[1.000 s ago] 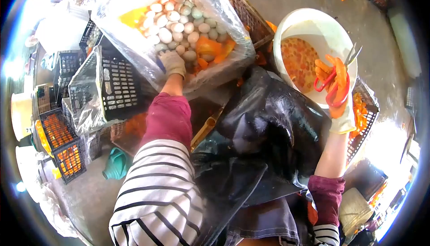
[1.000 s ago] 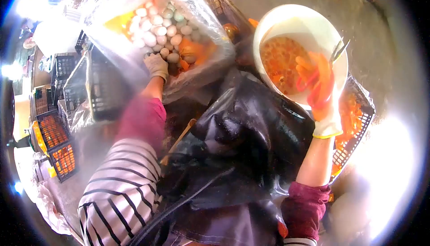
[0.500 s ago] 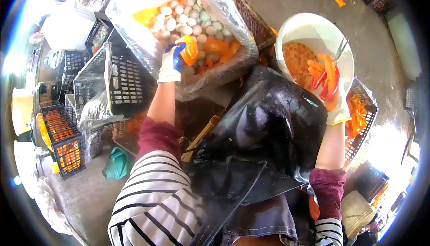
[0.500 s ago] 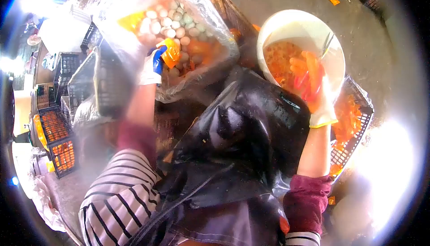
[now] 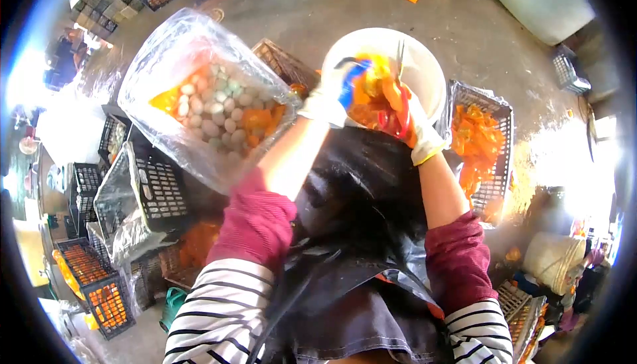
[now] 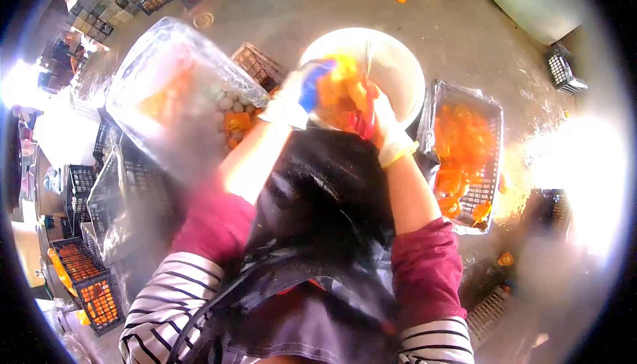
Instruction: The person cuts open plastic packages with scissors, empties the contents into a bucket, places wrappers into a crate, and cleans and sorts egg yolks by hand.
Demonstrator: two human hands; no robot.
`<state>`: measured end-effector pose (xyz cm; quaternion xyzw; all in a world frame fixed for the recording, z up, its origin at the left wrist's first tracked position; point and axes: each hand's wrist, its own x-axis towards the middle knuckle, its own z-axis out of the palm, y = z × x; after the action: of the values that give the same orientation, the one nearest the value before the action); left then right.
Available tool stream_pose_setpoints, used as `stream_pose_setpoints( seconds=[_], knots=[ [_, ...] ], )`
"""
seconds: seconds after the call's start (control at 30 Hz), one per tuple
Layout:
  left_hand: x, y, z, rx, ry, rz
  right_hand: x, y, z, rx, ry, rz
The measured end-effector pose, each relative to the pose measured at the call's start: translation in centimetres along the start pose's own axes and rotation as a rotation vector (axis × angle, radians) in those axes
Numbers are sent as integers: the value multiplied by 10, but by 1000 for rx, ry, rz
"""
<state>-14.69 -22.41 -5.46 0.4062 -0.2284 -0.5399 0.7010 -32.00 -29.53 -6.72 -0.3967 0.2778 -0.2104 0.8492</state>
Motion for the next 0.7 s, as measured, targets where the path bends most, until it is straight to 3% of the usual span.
stream_pose_setpoints(
  seconds=[0.07,0.13,0.2,0.23,0.33,0.37,0.5,0.53,0.57,0.6,0.63,0.67,0.7],
  knots=[
    [-13,-4,57,132,40,46,-8,-4,3,-62,68,-54],
    [-4,-16,63,206,173,-204,-12,-8,10,6,93,-82],
    [9,-23,50,192,214,-168,-14,-12,7,-40,33,-31],
    [17,-24,42,189,229,-142,-17,-14,15,124,-72,-86],
    [16,1,22,-9,85,6,-8,-14,15,50,25,-84],
    [21,5,4,97,84,-40,13,3,-2,99,29,-121],
    [-4,54,10,360,100,132,25,17,-21,-524,156,-309],
    [1,60,-1,383,96,125,-3,-1,0,-516,132,-229],
    [-11,77,14,441,243,34,-5,3,-4,-499,49,-251],
    [7,75,-6,320,146,53,-1,12,-10,-482,-35,-272],
    [20,71,-28,427,200,42,12,20,-29,-853,-45,-344],
    [17,76,-23,536,256,29,8,15,-26,-863,-76,-320],
    [13,80,-19,625,177,43,4,11,-22,-871,-106,-295]
  ],
)
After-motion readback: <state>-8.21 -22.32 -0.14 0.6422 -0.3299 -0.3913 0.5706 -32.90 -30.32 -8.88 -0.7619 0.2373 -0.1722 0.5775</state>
